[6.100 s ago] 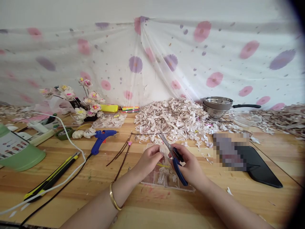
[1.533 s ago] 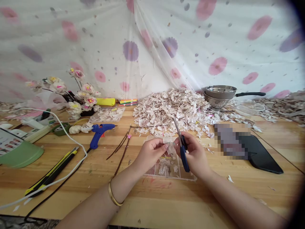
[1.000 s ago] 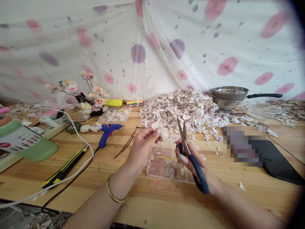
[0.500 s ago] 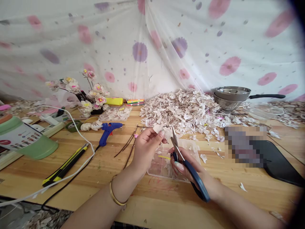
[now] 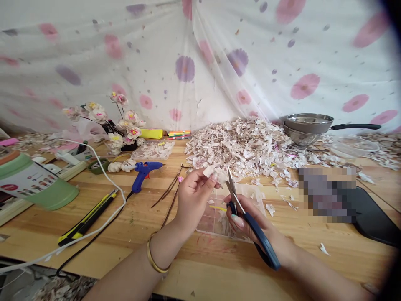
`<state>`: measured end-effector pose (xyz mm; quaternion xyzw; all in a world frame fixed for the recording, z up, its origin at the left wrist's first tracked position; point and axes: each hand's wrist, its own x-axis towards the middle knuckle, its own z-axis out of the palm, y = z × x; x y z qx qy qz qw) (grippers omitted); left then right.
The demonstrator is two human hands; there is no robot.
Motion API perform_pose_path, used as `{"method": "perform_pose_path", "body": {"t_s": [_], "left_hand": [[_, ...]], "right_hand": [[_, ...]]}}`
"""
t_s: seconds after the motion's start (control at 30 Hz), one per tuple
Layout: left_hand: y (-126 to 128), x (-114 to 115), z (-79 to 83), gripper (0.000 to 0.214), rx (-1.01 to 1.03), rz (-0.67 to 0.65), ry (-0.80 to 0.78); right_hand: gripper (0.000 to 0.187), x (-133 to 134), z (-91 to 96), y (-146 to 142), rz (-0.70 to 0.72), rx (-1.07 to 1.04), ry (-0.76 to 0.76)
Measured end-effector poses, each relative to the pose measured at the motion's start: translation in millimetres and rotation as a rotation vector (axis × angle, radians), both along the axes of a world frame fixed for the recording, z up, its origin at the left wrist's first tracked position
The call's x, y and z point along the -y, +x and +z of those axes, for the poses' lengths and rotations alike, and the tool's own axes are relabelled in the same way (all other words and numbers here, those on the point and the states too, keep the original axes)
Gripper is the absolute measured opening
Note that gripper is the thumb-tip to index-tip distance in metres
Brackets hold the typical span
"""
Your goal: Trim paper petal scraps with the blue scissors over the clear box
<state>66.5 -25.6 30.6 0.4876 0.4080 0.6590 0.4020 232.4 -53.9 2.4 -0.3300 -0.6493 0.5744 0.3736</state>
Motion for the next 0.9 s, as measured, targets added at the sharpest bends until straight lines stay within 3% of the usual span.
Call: {"method": "perform_pose_path", "body": {"t_s": [0.4, 0.9], "left_hand": [[2.5, 3.8, -3.5, 0.021, -0.048, -0.014, -0.002], [-2.6, -1.2, -4.9, 0.019, 0.024, -0.073, -0.028]], "right_hand": [[0.042, 0.2, -5.7, -0.6, -0.024, -0.037, -0.027], [0.044, -0.7, 3.5, -4.1, -0.082, 0.059, -0.009]]}}
